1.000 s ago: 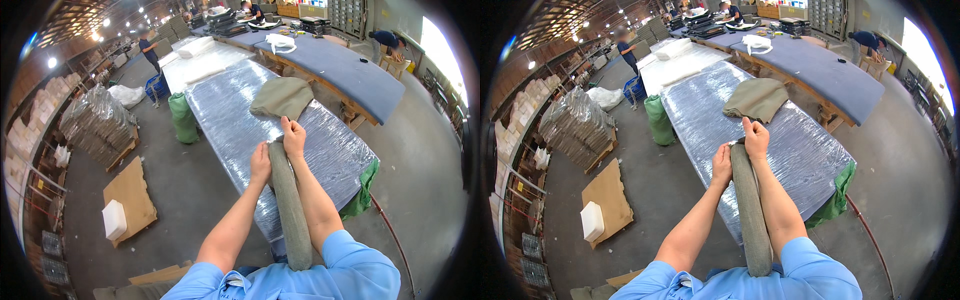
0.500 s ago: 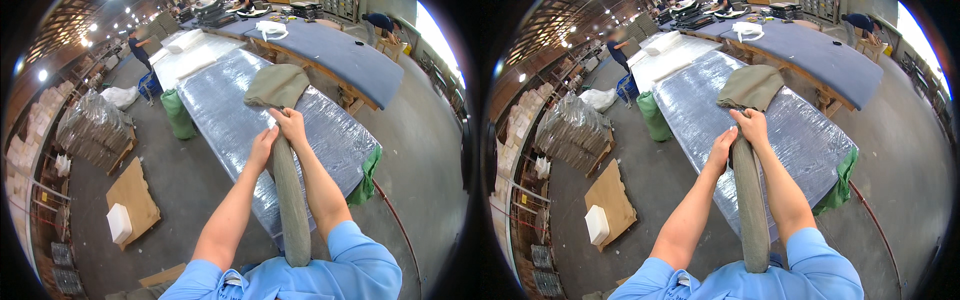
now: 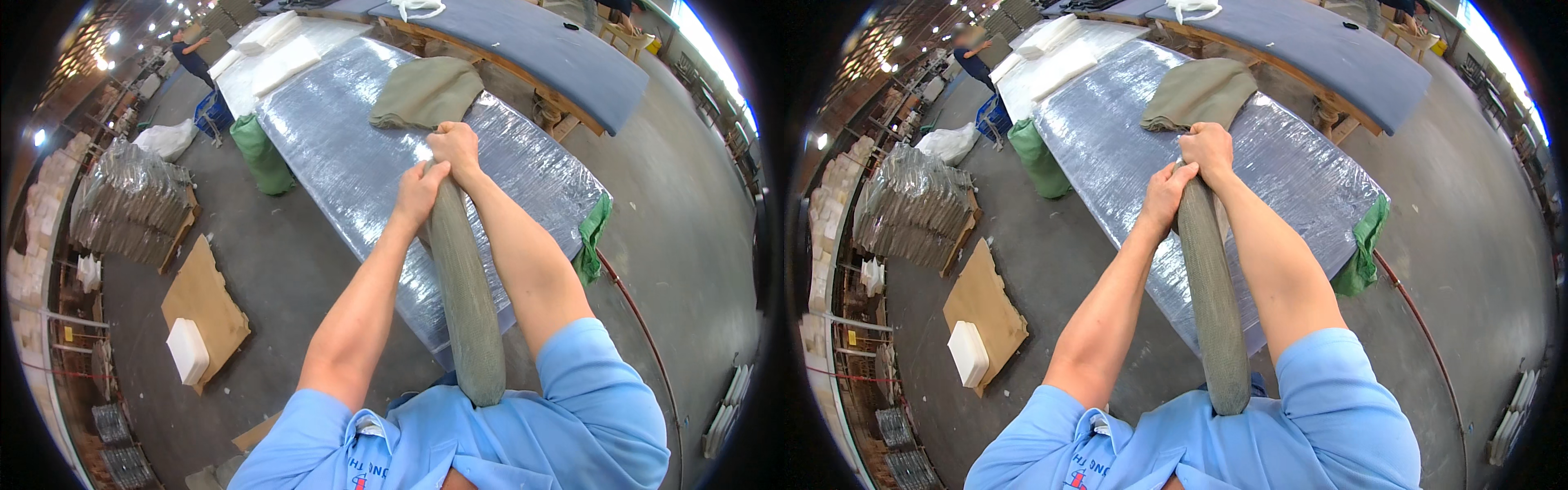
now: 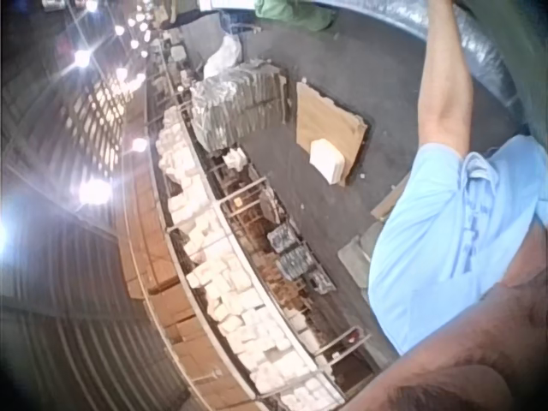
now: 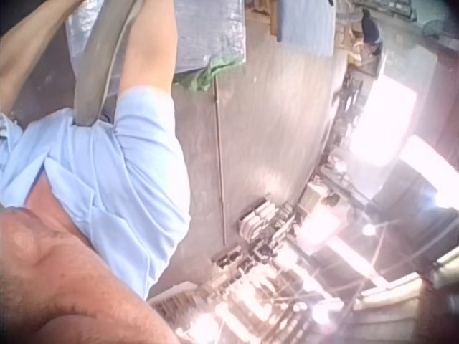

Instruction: The person folds a green fabric cushion cover by hand on a plastic-wrapped table. They repeatedly align edges, fold the cover in half, and smooth it before placing it on a stack of similar folded covers.

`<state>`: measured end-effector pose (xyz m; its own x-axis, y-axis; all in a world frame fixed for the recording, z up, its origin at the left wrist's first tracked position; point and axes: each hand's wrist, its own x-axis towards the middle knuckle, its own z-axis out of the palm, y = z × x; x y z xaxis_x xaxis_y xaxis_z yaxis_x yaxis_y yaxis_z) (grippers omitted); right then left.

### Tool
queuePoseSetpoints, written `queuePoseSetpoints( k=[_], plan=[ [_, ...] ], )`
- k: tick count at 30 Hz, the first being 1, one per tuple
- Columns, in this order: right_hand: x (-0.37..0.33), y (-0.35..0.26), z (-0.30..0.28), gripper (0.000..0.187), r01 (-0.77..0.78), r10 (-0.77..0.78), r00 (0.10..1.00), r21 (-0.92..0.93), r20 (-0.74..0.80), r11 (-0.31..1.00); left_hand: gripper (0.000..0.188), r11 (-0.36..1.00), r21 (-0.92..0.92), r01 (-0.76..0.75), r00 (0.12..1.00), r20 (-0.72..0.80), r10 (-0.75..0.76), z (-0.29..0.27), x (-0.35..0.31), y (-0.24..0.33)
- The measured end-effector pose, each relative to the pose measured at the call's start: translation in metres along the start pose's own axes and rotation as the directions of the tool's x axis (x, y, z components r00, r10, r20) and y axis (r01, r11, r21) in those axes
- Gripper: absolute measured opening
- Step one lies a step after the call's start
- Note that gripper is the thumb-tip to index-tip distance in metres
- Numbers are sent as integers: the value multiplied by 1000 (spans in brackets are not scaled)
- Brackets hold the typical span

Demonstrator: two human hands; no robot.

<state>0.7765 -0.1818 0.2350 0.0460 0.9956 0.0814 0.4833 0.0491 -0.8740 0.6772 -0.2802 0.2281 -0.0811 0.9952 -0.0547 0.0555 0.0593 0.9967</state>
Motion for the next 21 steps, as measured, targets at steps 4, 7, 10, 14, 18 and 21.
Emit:
queuePoseSetpoints(
  k=[4,7,10,14,18,21],
  plan=[
    [6,3,2,17,23,-23,999,-13,-27,1000,30,997,-71,8,999,-50,-11,6,3,5],
    [2,4,9,23,26,-26,999,20,-25,999,26,987,-160,19,996,-88,-34,2,2,3],
    [-7,1,19,25,9,-3,999,125,-49,992,23,975,-221,8,994,-104,-31,-9,3,-2],
    [-11,2,27,30,-65,77,996,242,-43,968,37,945,-327,-25,993,-114,-13,-15,6,-19],
    [-6,1,36,33,-81,104,989,206,-104,975,54,937,-300,-178,984,-38,175,-31,-4,-46],
    [4,20,33,40,-52,103,959,194,-263,980,59,892,-393,-225,964,42,261,-23,-7,-52]
  ],
)
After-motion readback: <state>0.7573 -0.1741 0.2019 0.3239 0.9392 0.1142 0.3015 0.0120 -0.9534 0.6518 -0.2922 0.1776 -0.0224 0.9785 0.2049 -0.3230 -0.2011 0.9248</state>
